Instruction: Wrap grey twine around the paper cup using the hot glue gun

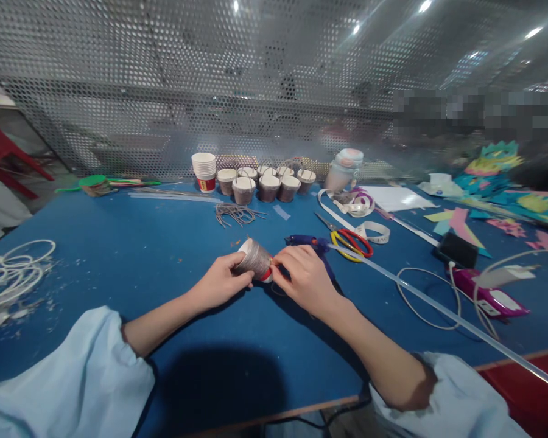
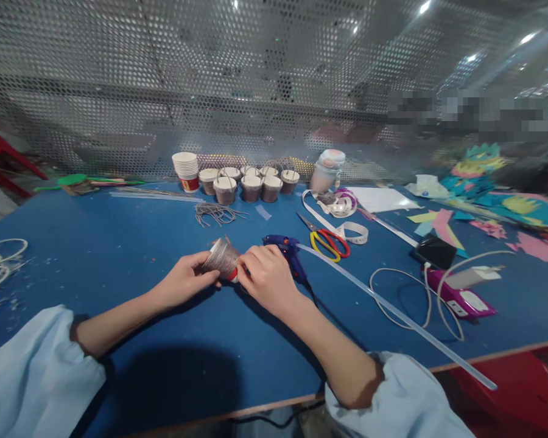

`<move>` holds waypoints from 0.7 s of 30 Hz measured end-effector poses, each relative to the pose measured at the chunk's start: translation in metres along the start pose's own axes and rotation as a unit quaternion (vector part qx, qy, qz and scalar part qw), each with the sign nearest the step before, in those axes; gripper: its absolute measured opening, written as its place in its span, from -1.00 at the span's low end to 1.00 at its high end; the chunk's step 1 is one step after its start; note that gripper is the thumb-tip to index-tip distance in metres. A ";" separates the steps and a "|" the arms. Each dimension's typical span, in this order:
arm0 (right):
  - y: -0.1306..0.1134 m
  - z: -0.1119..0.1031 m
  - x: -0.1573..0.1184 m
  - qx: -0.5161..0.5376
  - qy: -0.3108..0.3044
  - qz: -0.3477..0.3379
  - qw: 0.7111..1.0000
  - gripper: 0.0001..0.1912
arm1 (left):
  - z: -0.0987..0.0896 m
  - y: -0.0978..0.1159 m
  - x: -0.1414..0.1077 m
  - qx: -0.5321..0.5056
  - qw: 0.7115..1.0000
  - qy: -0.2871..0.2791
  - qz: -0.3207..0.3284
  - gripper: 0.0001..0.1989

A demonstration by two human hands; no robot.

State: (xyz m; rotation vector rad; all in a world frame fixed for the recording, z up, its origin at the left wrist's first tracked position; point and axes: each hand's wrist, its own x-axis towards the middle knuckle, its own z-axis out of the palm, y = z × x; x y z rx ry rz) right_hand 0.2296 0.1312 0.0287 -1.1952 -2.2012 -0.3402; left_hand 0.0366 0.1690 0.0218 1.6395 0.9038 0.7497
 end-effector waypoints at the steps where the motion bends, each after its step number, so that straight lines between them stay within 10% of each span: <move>1: 0.000 0.000 0.000 -0.002 0.000 -0.001 1.000 -0.82 | 0.000 0.000 0.000 0.011 1.000 0.002 0.006 -0.88; 21: -0.001 0.007 -0.002 -0.050 -0.001 -0.042 0.998 -0.80 | -0.001 -0.002 0.001 0.104 0.995 -0.004 -0.007 -0.88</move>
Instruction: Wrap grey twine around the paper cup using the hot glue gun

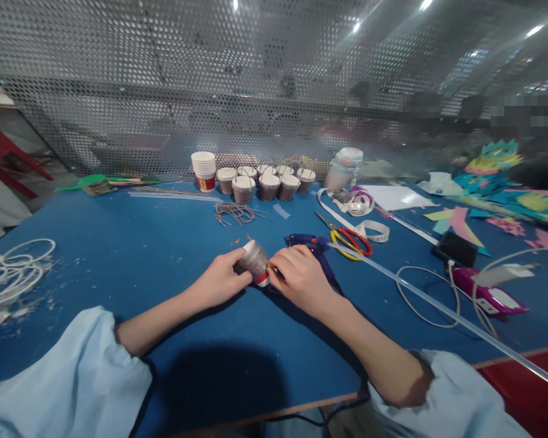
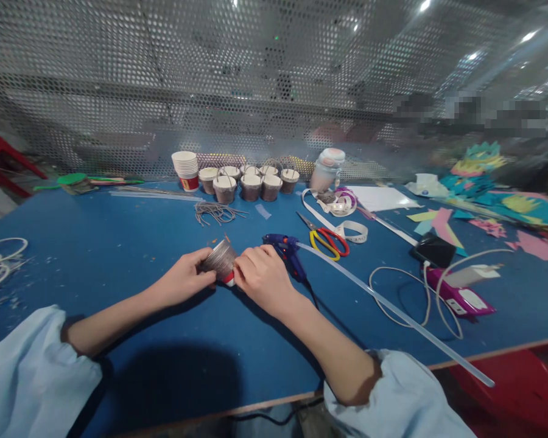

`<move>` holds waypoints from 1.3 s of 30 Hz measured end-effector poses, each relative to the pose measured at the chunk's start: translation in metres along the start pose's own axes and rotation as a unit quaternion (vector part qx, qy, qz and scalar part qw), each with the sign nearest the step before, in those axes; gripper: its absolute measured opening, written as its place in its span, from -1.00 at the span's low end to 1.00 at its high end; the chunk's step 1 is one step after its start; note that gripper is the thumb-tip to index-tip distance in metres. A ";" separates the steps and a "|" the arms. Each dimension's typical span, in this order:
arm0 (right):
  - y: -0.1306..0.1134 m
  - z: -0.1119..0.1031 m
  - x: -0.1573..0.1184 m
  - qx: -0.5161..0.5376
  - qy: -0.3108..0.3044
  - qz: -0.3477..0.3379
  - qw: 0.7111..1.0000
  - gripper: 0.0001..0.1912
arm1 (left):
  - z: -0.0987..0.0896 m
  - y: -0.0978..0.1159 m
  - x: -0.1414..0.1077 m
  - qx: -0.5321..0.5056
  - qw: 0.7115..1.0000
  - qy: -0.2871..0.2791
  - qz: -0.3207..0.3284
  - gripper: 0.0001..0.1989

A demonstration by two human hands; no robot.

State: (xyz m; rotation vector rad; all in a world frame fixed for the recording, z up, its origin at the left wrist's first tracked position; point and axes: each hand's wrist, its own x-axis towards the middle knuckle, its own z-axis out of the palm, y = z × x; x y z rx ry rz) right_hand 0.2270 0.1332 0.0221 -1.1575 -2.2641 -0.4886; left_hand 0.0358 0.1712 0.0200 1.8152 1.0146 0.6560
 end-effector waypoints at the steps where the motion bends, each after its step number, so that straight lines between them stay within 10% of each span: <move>1: -0.001 0.000 0.000 0.002 0.001 -0.001 1.000 -0.80 | 0.000 0.000 0.000 0.005 1.000 0.005 0.001 -0.90; 21: 0.001 -0.016 0.003 0.081 0.052 0.048 0.994 -0.92 | 0.004 0.001 -0.004 0.033 0.994 0.082 0.066 -0.77; 39: -0.014 -0.014 0.000 0.121 -0.044 0.009 0.992 -0.83 | 0.005 -0.003 -0.004 -0.032 0.988 0.140 0.057 -0.79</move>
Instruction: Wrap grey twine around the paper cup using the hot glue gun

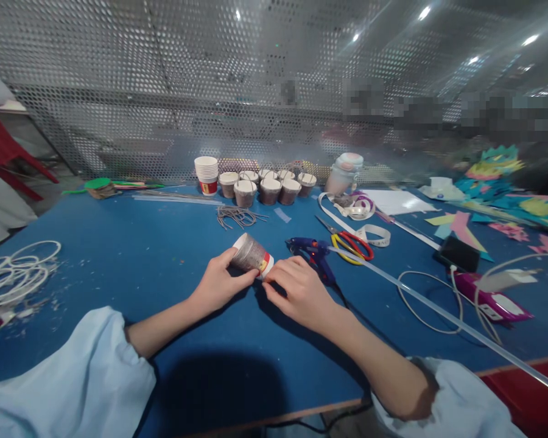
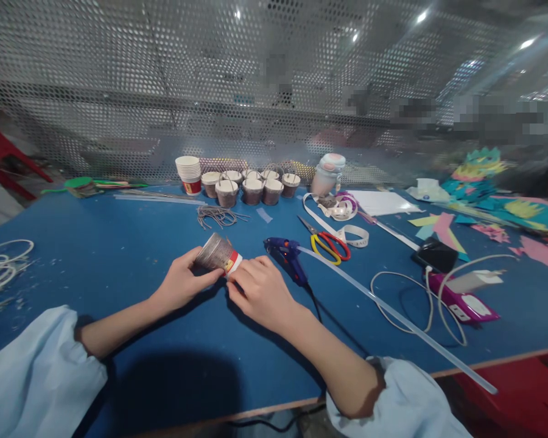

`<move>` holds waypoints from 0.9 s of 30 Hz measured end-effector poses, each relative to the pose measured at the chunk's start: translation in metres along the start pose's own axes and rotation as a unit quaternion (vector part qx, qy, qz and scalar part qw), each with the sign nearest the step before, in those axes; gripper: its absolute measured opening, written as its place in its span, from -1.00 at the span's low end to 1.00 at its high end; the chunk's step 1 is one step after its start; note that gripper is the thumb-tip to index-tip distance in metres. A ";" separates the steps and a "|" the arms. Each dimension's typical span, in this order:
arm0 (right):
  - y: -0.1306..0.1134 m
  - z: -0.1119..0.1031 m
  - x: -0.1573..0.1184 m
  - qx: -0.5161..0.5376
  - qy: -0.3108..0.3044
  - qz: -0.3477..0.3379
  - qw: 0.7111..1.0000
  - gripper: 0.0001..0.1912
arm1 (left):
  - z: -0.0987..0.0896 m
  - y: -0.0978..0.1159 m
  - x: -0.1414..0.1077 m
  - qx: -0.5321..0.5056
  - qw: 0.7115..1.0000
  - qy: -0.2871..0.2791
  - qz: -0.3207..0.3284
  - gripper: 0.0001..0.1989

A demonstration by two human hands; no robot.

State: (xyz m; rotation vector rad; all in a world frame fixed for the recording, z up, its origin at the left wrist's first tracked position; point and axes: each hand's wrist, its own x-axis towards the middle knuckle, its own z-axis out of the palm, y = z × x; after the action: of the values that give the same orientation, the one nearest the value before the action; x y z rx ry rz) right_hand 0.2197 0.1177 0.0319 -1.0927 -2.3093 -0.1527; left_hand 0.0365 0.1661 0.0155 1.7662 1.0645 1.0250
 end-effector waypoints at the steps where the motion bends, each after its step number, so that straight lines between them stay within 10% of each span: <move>1: 0.000 -0.003 0.000 0.011 -0.011 -0.002 1.000 -0.82 | 0.000 -0.001 0.001 -0.023 1.000 0.001 -0.011 -0.77; 7: 0.009 -0.047 -0.004 0.143 -0.187 0.106 0.966 -0.72 | -0.001 -0.015 0.013 -0.179 0.979 0.062 -0.078 -0.69; 12: 0.039 -0.077 -0.026 0.050 -0.342 0.295 0.891 -0.56 | -0.002 -0.021 0.019 -0.262 0.954 0.088 -0.116 -0.66; 16: 0.067 -0.079 -0.043 -0.034 -0.337 0.392 0.856 -0.49 | -0.002 -0.019 0.018 -0.265 0.953 0.084 -0.121 -0.65; 27: 0.080 -0.040 -0.023 0.047 -0.155 0.381 0.910 -0.67 | 0.000 -0.028 0.016 -0.232 0.965 0.048 -0.115 -0.61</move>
State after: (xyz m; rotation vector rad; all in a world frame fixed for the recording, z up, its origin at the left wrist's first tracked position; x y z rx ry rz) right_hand 0.3083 0.1418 0.0414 -1.9809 -1.9288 0.4585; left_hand 0.0340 0.1893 -0.0070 1.1987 0.9654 1.1130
